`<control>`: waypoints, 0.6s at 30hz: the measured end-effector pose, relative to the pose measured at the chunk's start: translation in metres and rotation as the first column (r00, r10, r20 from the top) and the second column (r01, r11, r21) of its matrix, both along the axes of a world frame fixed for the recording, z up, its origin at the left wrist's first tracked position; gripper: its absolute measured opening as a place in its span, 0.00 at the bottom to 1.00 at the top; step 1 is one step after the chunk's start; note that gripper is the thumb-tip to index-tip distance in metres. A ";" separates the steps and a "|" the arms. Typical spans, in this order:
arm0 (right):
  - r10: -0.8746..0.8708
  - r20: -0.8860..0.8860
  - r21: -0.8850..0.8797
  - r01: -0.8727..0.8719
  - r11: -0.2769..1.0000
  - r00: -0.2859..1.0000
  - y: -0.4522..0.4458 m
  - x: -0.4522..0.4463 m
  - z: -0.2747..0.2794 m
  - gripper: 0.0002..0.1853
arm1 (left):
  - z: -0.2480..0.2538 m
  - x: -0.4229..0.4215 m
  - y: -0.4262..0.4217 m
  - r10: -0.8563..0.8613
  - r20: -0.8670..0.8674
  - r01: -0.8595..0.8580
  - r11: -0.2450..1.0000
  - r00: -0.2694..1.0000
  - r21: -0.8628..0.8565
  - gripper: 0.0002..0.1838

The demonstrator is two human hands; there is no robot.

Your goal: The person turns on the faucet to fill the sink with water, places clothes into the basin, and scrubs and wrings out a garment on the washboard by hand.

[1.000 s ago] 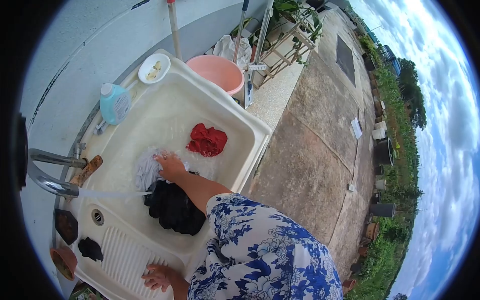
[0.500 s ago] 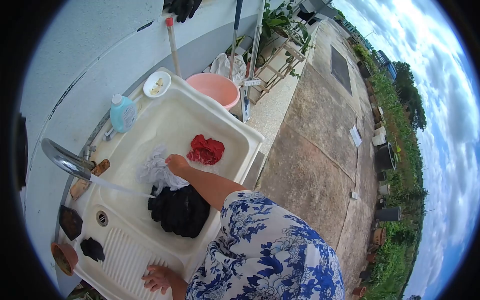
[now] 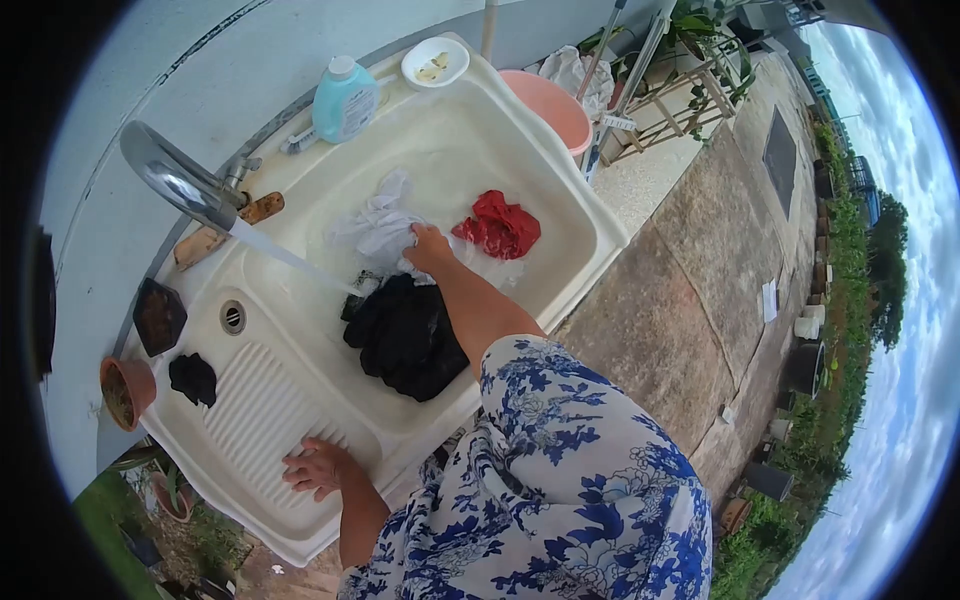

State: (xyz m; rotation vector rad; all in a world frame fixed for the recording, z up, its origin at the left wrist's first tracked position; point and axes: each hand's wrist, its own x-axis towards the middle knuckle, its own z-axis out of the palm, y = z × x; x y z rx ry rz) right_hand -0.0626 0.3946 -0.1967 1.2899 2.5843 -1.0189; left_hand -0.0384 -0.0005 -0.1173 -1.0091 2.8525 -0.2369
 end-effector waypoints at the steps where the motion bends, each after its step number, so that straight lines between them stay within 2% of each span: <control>1: -0.069 0.112 -0.193 0.090 0.977 0.991 0.012 -0.005 0.024 0.37 | 0.001 -0.001 0.002 0.028 0.016 -0.028 1.000 1.000 0.000 0.34; 2: -0.122 0.126 -0.141 0.139 0.980 0.985 0.017 -0.005 0.021 0.38 | 0.000 -0.001 0.000 0.023 0.011 -0.024 1.000 1.000 0.012 0.34; 3: -0.187 0.099 -0.218 0.205 0.954 0.977 0.022 -0.003 0.011 0.36 | 0.002 -0.001 0.001 0.024 0.006 -0.024 0.999 1.000 0.036 0.34; 4: -0.180 0.119 -0.352 0.211 0.912 0.976 0.021 -0.006 0.029 0.30 | 0.004 -0.001 0.001 0.024 -0.001 -0.024 0.998 1.000 0.051 0.34; 6: -0.343 0.020 -0.652 0.272 0.708 0.939 0.015 -0.009 0.052 0.23 | 0.001 0.001 0.001 0.039 -0.003 -0.039 0.997 0.999 0.066 0.35; 8: -0.335 -0.124 -0.679 0.166 0.716 0.934 0.017 -0.011 0.081 0.17 | -0.004 0.003 0.000 0.007 -0.051 -0.003 0.997 0.999 0.079 0.35; 10: -0.341 -0.243 -0.702 0.077 0.708 0.908 0.020 -0.013 0.119 0.16 | -0.001 0.001 0.000 0.029 -0.040 -0.025 0.996 0.999 0.081 0.36; 12: -0.414 -0.336 -0.769 0.008 0.639 0.846 0.019 -0.011 0.164 0.15 | -0.002 0.001 0.000 0.000 -0.049 0.004 0.997 0.999 0.076 0.36; 14: -0.423 -0.475 -0.740 -0.091 0.666 0.772 0.018 -0.006 0.201 0.15 | 0.001 0.000 0.002 0.007 -0.044 -0.003 0.997 0.999 0.081 0.36; 15: -0.418 -0.467 -0.746 -0.094 0.659 0.779 0.017 -0.004 0.214 0.15 | 0.003 0.000 0.002 -0.001 -0.040 0.005 0.996 0.999 0.090 0.36; 17: -0.545 -0.534 -0.786 -0.144 0.601 0.646 0.018 0.000 0.230 0.15 | 0.002 0.002 0.001 -0.009 -0.049 0.013 0.997 0.999 0.077 0.36; 18: -0.545 -0.532 -0.789 -0.146 0.597 0.648 0.024 0.001 0.223 0.15 | 0.001 0.002 0.001 -0.028 -0.067 0.033 0.997 0.997 0.074 0.36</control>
